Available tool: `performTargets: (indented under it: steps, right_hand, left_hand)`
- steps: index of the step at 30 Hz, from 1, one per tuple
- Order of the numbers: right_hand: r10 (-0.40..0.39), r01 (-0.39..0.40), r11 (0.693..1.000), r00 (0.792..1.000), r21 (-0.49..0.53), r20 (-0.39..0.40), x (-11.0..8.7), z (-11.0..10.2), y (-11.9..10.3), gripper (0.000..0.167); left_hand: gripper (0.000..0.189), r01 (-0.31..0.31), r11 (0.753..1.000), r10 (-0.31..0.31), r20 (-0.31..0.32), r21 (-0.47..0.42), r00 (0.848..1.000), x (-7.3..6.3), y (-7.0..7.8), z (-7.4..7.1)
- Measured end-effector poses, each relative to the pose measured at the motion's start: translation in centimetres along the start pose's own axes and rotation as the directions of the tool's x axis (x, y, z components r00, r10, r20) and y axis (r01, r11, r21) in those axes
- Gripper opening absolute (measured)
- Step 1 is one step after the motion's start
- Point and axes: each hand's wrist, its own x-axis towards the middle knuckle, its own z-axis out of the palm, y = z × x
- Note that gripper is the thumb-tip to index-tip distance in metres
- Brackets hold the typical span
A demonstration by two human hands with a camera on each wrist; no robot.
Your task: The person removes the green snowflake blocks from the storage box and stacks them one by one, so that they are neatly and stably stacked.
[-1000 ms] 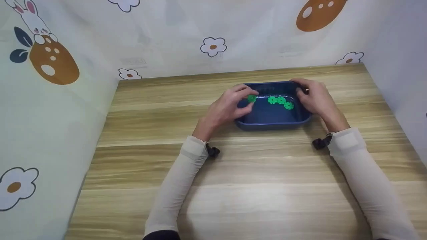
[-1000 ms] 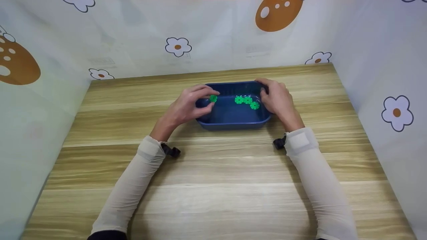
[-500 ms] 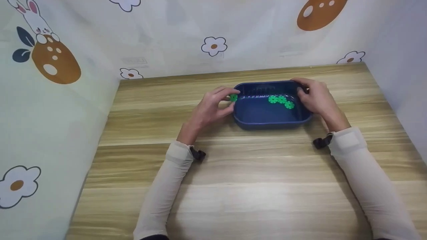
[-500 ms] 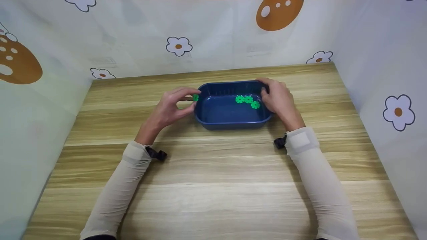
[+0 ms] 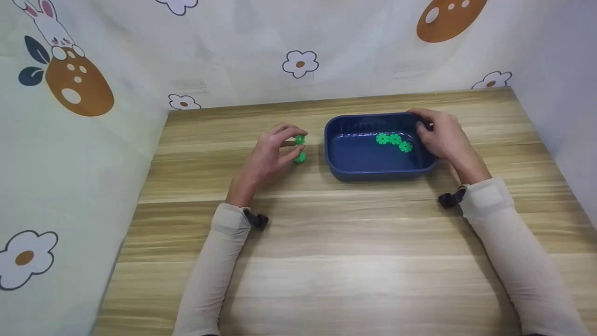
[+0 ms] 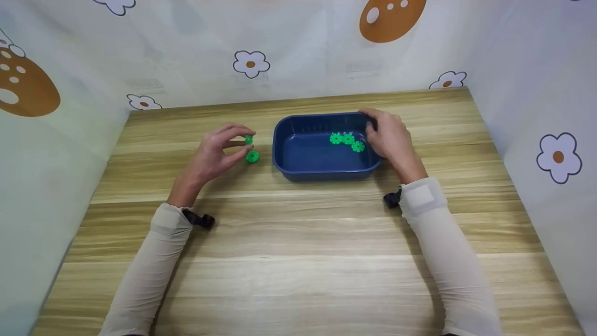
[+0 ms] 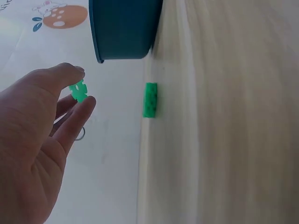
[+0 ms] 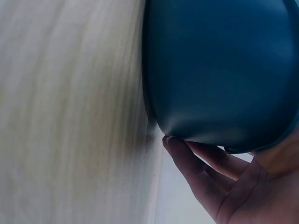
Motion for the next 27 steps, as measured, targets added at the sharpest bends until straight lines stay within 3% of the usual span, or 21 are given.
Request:
performTargets:
  steps: [5,11,19,27]
  right_hand:
    - [0.004,-0.004,1.0,1.0,0.0,0.004,-0.01,0.03,-0.02,0.045]
    - [0.016,-0.016,1.0,1.0,0.002,0.014,0.02,0.1,-0.22,0.046]
    - [0.02,-0.02,1.0,1.0,0.001,0.023,0.09,0.04,-0.28,0.047]
    - [0.028,-0.028,1.0,0.999,0.002,0.015,0.03,-0.05,-0.23,0.045]
  left_hand:
    - [0.03,0.031,0.998,-0.032,0.027,0.052,0.999,-0.41,-0.42,-0.18]
    - [0.029,0.068,0.996,-0.072,0.068,0.051,0.995,-0.78,-0.94,-0.33]
    - [0.029,0.14,0.988,-0.146,0.139,0.058,0.979,-0.94,-1.0,-0.63]
    - [0.033,0.168,0.983,-0.18,0.2,0.078,0.963,-0.88,-0.74,-0.43]
